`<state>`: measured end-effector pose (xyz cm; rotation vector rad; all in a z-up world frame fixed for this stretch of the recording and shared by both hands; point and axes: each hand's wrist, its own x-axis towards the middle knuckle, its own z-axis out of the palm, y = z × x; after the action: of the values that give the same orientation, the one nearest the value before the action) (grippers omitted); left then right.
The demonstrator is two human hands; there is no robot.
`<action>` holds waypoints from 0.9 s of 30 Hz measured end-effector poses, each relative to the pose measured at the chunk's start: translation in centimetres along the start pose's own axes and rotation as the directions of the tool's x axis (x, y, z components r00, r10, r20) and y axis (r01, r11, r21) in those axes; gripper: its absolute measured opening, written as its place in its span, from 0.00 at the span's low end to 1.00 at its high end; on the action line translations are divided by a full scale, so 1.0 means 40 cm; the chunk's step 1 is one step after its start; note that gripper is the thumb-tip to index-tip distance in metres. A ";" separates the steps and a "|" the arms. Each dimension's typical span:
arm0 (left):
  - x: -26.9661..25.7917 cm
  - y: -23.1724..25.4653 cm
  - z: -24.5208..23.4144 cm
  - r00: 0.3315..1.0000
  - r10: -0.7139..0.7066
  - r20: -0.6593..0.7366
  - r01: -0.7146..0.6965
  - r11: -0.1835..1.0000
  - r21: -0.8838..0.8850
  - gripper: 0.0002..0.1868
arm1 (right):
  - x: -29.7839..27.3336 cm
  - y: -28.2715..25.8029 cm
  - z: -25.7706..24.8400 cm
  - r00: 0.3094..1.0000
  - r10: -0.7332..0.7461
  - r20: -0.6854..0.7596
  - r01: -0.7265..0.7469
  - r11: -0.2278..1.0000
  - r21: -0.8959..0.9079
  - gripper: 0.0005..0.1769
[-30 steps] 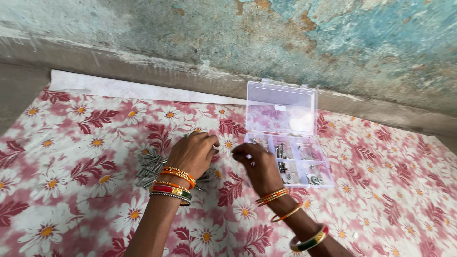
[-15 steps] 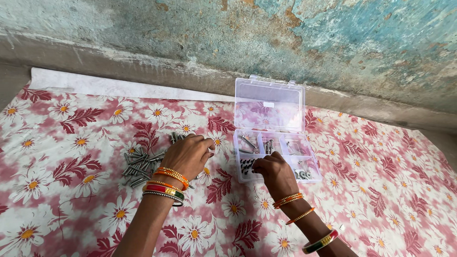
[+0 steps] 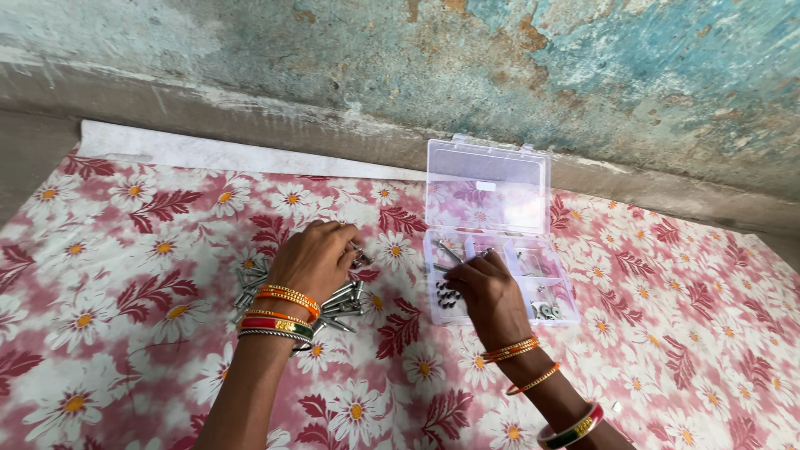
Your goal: The person sorts a pile of metal screws and bolts on a floral-patterned cloth, picking them up by hand and placing them into compartments of a clear plastic organizer box.
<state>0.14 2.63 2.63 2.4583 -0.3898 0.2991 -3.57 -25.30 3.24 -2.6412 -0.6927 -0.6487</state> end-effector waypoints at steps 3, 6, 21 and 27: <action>-0.003 -0.018 -0.022 0.997 -0.072 0.034 0.071 0.997 0.031 0.09 | 0.047 -0.073 0.021 0.998 -0.068 -0.015 0.069 0.995 0.074 0.08; -0.006 -0.037 -0.041 0.998 -0.052 -0.031 0.053 0.998 0.027 0.10 | 0.081 -0.139 0.042 0.993 -0.119 -0.008 0.120 0.990 0.071 0.07; -0.016 -0.077 -0.070 0.982 -0.180 -0.050 0.187 0.956 0.225 0.15 | 0.151 -0.278 0.265 0.902 -0.328 0.279 0.278 0.939 0.205 0.09; -0.013 -0.072 -0.061 0.987 -0.150 -0.054 0.159 0.961 0.228 0.14 | 0.143 -0.295 0.288 0.913 -0.323 0.247 0.297 0.945 0.139 0.07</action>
<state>0.36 6.43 2.80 2.6888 -0.1520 0.3387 -1.42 -8.57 -1.21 -2.5728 -1.2097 -0.3249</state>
